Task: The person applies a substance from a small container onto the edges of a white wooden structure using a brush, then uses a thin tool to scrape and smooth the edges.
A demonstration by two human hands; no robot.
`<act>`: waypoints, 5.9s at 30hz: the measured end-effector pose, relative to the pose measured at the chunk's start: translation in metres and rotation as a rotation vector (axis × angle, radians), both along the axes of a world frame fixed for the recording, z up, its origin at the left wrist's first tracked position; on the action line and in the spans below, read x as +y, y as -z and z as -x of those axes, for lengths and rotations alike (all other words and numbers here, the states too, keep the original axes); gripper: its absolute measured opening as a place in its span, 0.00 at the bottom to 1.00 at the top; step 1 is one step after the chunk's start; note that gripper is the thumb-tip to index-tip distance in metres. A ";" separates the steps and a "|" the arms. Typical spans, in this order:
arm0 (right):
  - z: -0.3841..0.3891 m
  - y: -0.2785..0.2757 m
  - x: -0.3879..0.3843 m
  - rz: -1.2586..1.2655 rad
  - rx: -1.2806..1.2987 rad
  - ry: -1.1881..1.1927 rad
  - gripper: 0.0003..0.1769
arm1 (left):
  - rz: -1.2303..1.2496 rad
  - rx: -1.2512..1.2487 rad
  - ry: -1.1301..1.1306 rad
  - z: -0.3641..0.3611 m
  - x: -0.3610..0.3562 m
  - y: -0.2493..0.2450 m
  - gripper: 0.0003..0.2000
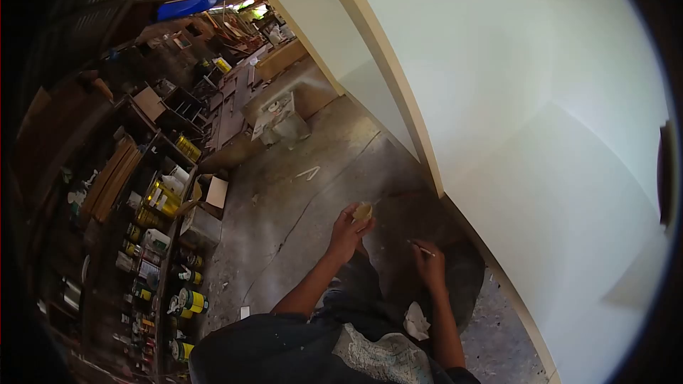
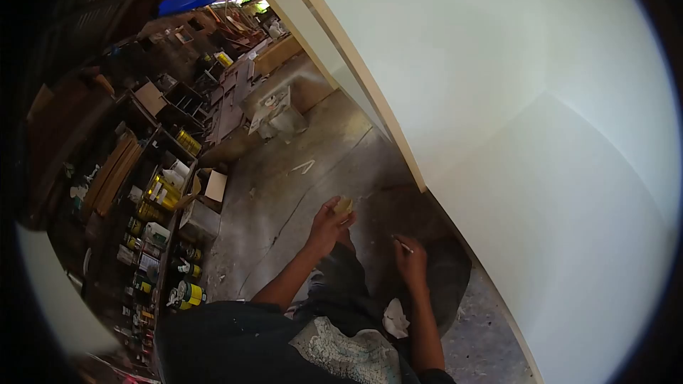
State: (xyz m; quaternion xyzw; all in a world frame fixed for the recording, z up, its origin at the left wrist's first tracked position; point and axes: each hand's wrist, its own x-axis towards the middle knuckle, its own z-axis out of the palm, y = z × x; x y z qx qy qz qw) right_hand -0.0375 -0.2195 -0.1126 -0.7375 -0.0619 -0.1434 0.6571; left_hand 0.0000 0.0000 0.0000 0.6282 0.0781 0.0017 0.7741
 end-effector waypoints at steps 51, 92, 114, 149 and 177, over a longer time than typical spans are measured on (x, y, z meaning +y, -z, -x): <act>-0.077 -0.136 0.060 0.061 0.159 -0.297 0.11 | 0.164 -0.197 -0.238 0.011 0.200 0.008 0.31; -0.411 -0.077 0.288 -0.129 0.231 -0.509 0.13 | 0.103 -0.084 -0.270 -0.246 0.353 -0.106 0.31; -0.447 -0.247 0.433 0.264 -0.086 -0.480 0.10 | 0.098 -0.196 0.148 -0.340 0.494 -0.017 0.34; -0.655 -0.139 0.519 0.276 -0.199 -0.542 0.05 | -0.206 -0.015 0.047 -0.536 0.492 -0.001 0.31; -0.692 -0.160 0.502 -0.041 0.301 -0.315 0.09 | 0.050 0.055 0.389 -0.607 0.543 0.000 0.32</act>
